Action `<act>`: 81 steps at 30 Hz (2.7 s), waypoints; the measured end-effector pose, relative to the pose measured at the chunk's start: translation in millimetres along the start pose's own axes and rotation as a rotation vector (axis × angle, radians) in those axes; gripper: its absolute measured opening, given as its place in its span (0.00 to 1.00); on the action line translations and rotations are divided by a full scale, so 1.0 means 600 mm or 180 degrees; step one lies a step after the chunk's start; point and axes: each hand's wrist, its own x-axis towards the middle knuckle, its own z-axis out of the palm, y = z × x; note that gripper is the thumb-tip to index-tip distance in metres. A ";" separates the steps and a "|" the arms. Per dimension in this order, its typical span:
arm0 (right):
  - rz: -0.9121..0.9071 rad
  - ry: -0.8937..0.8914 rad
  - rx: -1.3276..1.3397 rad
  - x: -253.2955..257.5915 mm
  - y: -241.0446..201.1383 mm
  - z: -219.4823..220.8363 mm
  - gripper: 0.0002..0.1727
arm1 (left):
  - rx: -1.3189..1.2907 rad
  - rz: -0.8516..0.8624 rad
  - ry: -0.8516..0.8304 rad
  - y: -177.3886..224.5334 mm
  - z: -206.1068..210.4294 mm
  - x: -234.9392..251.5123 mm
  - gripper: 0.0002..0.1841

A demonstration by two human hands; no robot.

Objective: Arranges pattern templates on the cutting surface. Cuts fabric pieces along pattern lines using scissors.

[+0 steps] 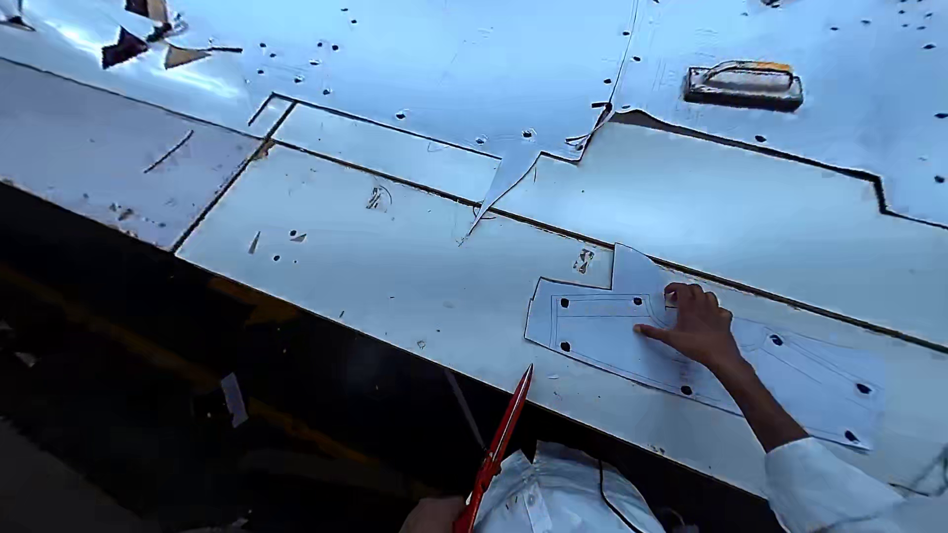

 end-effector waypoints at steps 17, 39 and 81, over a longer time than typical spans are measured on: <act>-0.1846 0.0326 0.0095 -0.003 -0.123 0.136 0.37 | 0.0005 -0.1103 -0.0019 0.122 0.063 0.061 0.20; -0.1760 0.0068 -0.0162 -0.001 -0.129 0.128 0.36 | -0.0052 -0.1550 0.0033 0.209 0.080 0.098 0.21; -0.1767 -0.0001 -0.0227 0.003 -0.131 0.122 0.37 | -0.0342 -0.1386 0.0410 0.151 0.088 0.012 0.13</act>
